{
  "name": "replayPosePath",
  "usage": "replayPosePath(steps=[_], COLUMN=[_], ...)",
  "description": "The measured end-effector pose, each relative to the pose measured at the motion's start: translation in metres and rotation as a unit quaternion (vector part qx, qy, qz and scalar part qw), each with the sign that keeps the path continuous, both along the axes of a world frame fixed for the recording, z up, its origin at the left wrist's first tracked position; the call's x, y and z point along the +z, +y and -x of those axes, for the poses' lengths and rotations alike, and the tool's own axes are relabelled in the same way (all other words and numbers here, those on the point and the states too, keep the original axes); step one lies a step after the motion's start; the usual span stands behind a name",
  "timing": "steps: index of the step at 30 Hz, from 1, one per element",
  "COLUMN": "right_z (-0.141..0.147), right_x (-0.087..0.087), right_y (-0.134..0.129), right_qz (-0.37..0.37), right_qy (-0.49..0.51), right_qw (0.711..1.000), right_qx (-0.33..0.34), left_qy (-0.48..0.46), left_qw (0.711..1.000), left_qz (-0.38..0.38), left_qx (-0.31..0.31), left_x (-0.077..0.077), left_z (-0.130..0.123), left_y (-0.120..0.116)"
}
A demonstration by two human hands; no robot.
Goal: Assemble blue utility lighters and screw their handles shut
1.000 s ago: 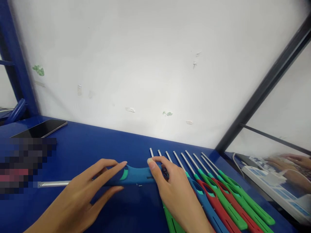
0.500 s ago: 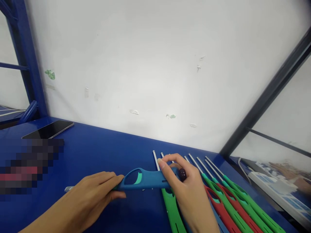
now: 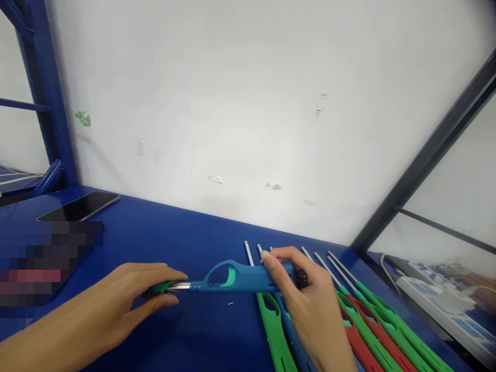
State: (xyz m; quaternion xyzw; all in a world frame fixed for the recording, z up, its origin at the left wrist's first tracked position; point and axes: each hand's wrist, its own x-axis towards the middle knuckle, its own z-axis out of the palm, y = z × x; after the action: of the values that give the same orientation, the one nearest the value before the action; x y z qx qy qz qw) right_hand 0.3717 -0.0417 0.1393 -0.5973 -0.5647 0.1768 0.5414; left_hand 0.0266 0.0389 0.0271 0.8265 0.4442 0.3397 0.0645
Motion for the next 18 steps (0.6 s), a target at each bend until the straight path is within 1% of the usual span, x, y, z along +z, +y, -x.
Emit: replayPosePath(steps=[4,8,10,12,15,18], right_z=[0.008,0.011,0.011,0.01,0.009,0.008], right_x=[-0.003,-0.006,-0.009,-0.013,-0.017,-0.019], right_y=[0.002,0.005,0.008,0.01,0.011,0.011], right_qz=[-0.001,-0.003,-0.016,-0.025,-0.021,-0.019], right_qy=[0.005,0.004,0.015,0.021,0.013,-0.002], right_qw=[0.998,0.993,0.991,0.989,0.987,0.989], right_qx=[0.059,0.117,0.134,0.146,0.156,0.149], left_qy=[0.009,-0.003,-0.018,-0.023,-0.038,-0.048], left_qw=[0.999,1.0,0.999,0.999,0.997,0.999], left_qz=[0.011,0.026,0.032,0.044,0.048,0.018], left_qx=[-0.029,-0.008,-0.001,-0.017,-0.044,-0.014], left_x=[-0.011,-0.017,-0.015,-0.01,-0.002,0.008], left_z=[-0.007,-0.003,-0.001,-0.002,-0.011,-0.025], left_y=[-0.002,-0.015,-0.02,-0.023,-0.023,-0.021])
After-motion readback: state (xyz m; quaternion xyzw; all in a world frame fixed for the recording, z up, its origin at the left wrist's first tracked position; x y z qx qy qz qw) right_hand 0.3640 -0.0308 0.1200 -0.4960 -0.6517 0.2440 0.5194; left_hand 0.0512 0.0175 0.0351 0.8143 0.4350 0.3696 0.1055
